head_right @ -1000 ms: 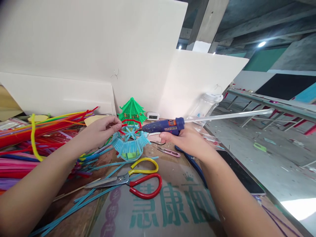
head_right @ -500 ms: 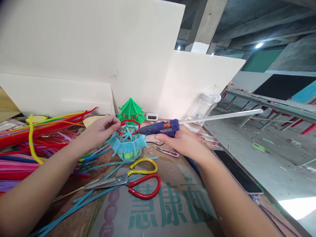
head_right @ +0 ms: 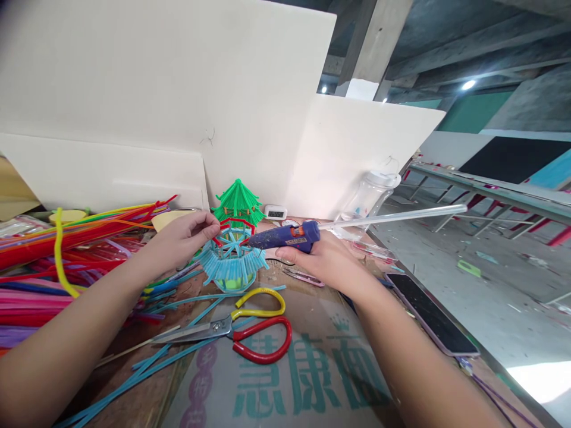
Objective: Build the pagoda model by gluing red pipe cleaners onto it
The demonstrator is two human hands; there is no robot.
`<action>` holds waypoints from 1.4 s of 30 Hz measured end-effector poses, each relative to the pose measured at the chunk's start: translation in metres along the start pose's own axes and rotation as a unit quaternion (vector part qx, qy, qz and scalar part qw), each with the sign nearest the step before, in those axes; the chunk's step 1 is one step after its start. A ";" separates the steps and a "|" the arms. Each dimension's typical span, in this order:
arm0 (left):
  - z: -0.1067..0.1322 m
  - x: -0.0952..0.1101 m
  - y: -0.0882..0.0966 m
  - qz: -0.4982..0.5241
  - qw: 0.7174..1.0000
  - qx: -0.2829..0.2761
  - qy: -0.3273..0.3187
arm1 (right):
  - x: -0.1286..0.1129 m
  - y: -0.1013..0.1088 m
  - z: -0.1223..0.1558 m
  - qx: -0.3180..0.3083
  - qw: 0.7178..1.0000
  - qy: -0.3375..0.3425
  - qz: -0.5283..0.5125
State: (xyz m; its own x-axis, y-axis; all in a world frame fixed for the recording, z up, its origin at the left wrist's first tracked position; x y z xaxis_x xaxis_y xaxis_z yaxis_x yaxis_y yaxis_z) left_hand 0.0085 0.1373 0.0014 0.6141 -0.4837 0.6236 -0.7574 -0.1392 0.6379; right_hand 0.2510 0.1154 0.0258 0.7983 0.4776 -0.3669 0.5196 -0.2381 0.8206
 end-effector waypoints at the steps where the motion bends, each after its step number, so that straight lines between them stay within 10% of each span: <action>1: 0.000 0.000 0.000 -0.002 1.000 0.000 -0.001 | 0.001 0.000 0.000 0.001 1.000 -0.001 0.005; 42: 0.001 -0.002 0.000 0.005 1.000 0.001 -0.003 | 0.001 -0.002 0.002 -0.045 0.998 -0.007 -0.036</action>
State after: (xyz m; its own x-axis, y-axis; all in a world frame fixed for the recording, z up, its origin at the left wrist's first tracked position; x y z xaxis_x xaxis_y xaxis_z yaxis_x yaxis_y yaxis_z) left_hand 0.0070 0.1376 0.0001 0.6042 -0.4911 0.6275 -0.7644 -0.1351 0.6304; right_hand 0.2516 0.1145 0.0226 0.7645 0.4793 -0.4311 0.5461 -0.1262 0.8282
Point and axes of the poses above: each hand's wrist, its own z-axis away from the middle knuckle, its own y-axis out of the back of the hand, x = y × z, the point moved 7 cm from there along -z, towards the middle knuckle, and after that the axes turned 5 degrees about x, right-handed, at the moved point
